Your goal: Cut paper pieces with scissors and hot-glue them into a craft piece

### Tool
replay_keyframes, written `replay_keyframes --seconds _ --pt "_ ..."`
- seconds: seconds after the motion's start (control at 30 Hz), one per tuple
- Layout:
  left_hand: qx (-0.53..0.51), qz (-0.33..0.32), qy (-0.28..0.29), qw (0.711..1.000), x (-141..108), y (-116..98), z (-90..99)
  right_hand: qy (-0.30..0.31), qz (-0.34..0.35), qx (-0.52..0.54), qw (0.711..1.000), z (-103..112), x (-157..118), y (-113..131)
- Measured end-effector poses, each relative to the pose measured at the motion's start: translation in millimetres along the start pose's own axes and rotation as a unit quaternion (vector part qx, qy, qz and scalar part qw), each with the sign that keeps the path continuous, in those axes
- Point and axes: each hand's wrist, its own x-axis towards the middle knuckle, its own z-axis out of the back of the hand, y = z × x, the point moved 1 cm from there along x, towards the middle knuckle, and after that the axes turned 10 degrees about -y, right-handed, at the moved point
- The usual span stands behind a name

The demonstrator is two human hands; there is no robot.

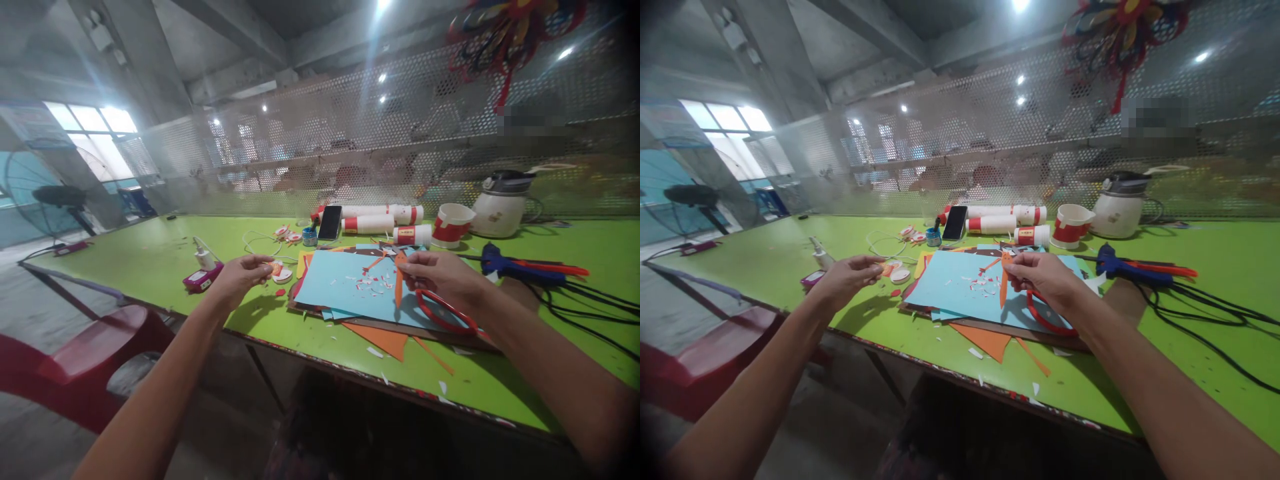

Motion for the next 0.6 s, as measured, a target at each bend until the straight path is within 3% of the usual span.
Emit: replay_keyframes --seconds 0.13,0.4,0.6 --pt "-0.062 0.032 0.060 0.996 -3.3 -9.8 -36.6 0.026 0.002 0.024 0.999 0.5 0.5 -2.0" --pt "-0.160 0.070 0.179 0.968 -6.6 -31.7 -148.9 0.041 0.028 0.049 0.998 -1.2 -6.7 7.8" --pt "-0.181 0.096 0.229 0.952 -9.8 -30.9 -194.7 -0.022 0.045 0.056 0.997 7.9 -1.3 11.7"
